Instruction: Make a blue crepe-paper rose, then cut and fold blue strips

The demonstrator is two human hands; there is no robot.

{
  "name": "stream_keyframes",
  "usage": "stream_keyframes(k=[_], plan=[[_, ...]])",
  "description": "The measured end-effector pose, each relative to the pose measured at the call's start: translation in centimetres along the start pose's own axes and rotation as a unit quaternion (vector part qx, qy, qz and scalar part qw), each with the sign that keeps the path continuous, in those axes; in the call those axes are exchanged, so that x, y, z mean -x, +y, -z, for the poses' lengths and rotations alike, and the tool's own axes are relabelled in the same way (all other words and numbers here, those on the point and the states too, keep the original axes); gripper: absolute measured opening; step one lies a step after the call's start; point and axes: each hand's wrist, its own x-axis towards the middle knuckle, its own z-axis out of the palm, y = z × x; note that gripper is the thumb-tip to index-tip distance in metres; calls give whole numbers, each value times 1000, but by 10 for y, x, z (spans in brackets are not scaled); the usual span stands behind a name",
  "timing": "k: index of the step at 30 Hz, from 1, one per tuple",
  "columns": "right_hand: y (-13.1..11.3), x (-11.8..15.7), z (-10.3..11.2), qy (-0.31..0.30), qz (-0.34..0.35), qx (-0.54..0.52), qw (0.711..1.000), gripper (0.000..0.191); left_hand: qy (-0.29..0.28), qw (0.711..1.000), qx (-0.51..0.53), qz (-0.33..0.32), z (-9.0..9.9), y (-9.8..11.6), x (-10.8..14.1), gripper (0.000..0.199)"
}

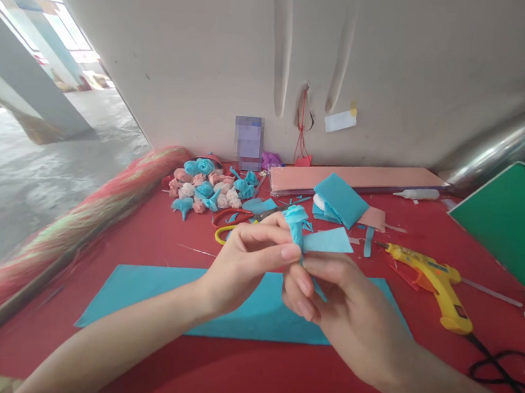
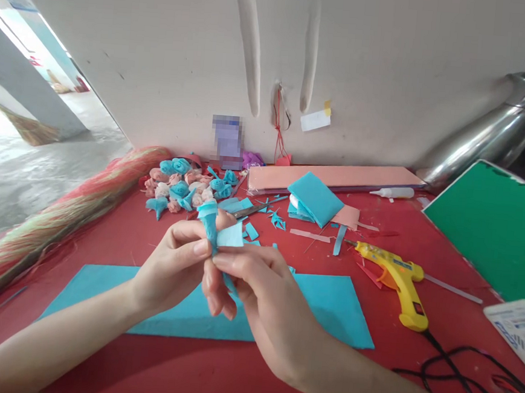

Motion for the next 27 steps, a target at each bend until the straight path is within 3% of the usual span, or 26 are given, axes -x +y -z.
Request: stream_keyframes(k=[3, 6, 8, 12, 17, 21, 27], plan=[[1, -1, 1, 46, 44, 125, 990, 30, -38, 998, 46, -22, 3, -1, -1, 15], [2, -2, 1, 170, 135, 260, 941, 13, -15, 996, 23, -85, 6, -2, -1, 2], [3, -2, 1, 221, 197, 303, 906, 9, 15, 992, -28, -124, 7, -1, -1, 5], [5, -2, 1, 219, 270, 335, 876, 14, 40, 980, -125, -152, 6, 3, 1, 7], [4, -3, 0, 216, 264, 348, 873, 14, 60, 966, -168, -185, 5, 7, 1, 14], [1, -3, -1, 187, 212, 343, 896, 3, 58, 963, -168, -203, 5, 6, 2, 14], [3, 0, -1, 143, 159, 284, 935, 22, 36, 975, -137, -170, 4, 2, 4, 15]])
